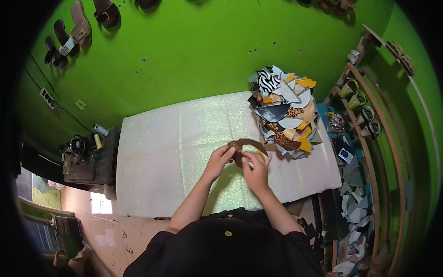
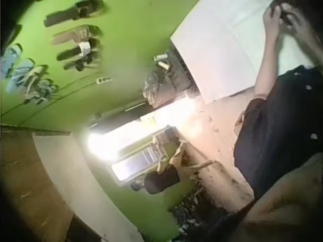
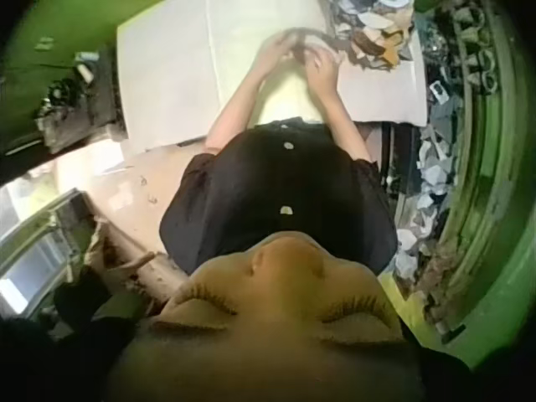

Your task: Organizing and inspecting leopard-print shoe upper components on a workbench in a shoe manufacturing facility.

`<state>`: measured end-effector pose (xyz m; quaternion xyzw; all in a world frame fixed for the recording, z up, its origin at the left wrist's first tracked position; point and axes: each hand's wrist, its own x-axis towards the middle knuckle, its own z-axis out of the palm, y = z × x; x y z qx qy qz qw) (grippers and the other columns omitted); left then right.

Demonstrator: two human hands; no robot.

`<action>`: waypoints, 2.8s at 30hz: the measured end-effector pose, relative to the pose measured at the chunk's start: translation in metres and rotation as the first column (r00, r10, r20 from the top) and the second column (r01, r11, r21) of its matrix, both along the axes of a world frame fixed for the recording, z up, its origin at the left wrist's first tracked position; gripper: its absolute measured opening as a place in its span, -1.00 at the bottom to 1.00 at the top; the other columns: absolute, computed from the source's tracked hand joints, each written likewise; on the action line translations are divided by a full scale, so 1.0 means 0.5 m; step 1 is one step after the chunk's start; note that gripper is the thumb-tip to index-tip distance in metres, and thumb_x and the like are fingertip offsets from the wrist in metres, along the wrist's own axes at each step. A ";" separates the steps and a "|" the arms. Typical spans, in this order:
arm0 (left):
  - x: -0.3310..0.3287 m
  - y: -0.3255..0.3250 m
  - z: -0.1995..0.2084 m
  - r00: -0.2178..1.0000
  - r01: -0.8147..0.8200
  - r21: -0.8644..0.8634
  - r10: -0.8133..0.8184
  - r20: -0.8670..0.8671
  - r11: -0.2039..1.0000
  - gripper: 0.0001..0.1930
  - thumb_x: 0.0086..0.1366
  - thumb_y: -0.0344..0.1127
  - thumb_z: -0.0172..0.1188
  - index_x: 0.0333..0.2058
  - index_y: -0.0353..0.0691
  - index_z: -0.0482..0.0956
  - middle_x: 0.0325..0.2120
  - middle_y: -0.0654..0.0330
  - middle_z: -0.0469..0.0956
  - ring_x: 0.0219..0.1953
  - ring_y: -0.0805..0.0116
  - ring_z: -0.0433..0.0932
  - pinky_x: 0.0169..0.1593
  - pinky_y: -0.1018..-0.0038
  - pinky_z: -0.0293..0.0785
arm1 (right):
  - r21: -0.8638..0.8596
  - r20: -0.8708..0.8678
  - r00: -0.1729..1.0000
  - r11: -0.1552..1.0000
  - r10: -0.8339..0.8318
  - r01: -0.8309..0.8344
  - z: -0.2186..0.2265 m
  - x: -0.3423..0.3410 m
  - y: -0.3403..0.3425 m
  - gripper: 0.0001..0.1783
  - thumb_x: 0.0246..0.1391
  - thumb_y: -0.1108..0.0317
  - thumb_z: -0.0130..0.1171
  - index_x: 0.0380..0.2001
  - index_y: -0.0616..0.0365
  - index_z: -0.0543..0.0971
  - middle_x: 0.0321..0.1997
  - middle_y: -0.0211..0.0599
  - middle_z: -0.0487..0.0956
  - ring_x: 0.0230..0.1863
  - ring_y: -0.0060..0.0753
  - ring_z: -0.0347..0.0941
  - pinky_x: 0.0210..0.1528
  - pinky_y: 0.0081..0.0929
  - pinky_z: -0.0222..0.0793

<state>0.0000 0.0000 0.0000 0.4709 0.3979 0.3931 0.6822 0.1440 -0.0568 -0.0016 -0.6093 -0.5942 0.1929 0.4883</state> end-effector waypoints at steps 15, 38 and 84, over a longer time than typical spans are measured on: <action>-0.142 -0.054 0.017 0.919 0.339 0.186 -0.283 -0.274 0.922 -0.77 0.28 -0.35 0.10 -0.13 -0.26 0.58 -0.51 0.28 0.54 -0.50 0.59 0.45 -0.42 0.59 0.41 | -0.236 -0.291 0.635 0.589 0.716 -0.773 -0.045 0.053 0.029 -0.59 0.06 0.15 0.13 -0.04 0.06 0.50 0.18 -0.22 0.37 0.36 -0.18 0.01 0.32 -0.20 -0.12; -0.109 -0.112 -0.233 0.436 0.411 0.455 0.268 -0.859 0.790 -0.48 0.28 -0.27 -0.04 0.21 -0.24 0.17 0.14 0.00 0.28 0.21 0.07 0.22 0.17 0.04 0.11 | -0.485 0.626 0.615 0.857 0.479 -0.174 -0.216 -0.004 -0.032 -0.42 0.17 0.14 -0.08 0.26 -0.08 0.18 0.37 -0.25 0.09 0.41 -0.21 -0.10 0.30 0.30 -0.30; -0.037 -0.057 -0.065 0.816 -0.155 0.747 0.510 -0.273 0.647 -0.75 0.29 -0.27 0.10 -0.46 -0.35 0.52 -0.65 0.19 0.44 -0.59 0.50 0.39 -0.48 0.55 0.31 | -0.183 0.064 0.961 0.944 -0.268 0.275 0.022 0.288 0.113 -0.81 0.05 0.22 0.20 -0.49 0.08 0.51 -0.61 -0.50 0.48 -0.52 -0.57 0.40 0.02 -0.18 0.16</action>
